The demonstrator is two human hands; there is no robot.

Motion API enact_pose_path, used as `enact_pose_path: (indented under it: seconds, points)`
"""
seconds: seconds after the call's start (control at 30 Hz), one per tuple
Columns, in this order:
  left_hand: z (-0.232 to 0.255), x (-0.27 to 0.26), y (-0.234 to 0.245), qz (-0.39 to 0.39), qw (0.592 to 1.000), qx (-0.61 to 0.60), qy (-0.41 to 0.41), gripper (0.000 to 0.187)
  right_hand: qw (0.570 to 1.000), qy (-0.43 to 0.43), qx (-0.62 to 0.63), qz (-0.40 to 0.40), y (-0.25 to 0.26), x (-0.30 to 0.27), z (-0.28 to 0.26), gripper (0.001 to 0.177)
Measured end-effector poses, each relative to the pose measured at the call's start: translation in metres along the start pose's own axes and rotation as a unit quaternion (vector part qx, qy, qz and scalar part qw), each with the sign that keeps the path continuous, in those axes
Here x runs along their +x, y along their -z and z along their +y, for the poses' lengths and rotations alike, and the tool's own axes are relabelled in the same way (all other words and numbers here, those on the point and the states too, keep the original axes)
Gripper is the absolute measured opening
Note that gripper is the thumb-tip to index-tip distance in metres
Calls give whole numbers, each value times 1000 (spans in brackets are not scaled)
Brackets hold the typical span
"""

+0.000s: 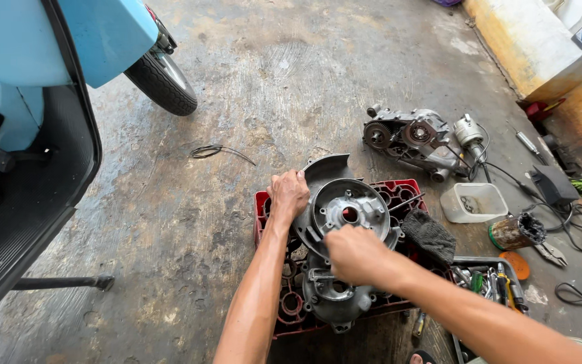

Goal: The person scrubs the interior surfaces of a metallic scooter engine casing using a wire brush and a rag. They repeatedly rotate the part to access different areas and wipe away debris.

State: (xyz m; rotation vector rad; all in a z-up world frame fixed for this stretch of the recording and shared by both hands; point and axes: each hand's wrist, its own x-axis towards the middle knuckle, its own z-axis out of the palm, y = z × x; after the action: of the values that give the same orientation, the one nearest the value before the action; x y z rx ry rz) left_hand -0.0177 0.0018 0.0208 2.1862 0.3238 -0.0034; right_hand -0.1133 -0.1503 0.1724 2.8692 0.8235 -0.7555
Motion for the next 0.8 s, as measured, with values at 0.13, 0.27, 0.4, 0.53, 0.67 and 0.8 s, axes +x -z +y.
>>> enact_pose_path:
  seconds: [0.13,0.27,0.4,0.53,0.67,0.8]
  points:
    - [-2,0,-1,6,1000,4,-7,50,997,50,-64,1,10,-9,7,15]
    - [-5,0,-3,4,1000,11,-1,50,993,61,-104,14,-13,-1,4,12]
    - [2,-3,4,1,1000,8,-3,53,999,27,14,25,-14,2,10,22]
    - [-4,6,-2,-17,1000,8,6,53,996,49,-48,57,-16,5,8,14]
    - [-5,7,-4,-34,999,1,19,56,997,44,-43,54,-43,0,15,18]
    - [7,-5,8,-4,1000,3,-8,53,999,-28,-44,4,-3,-16,-5,26]
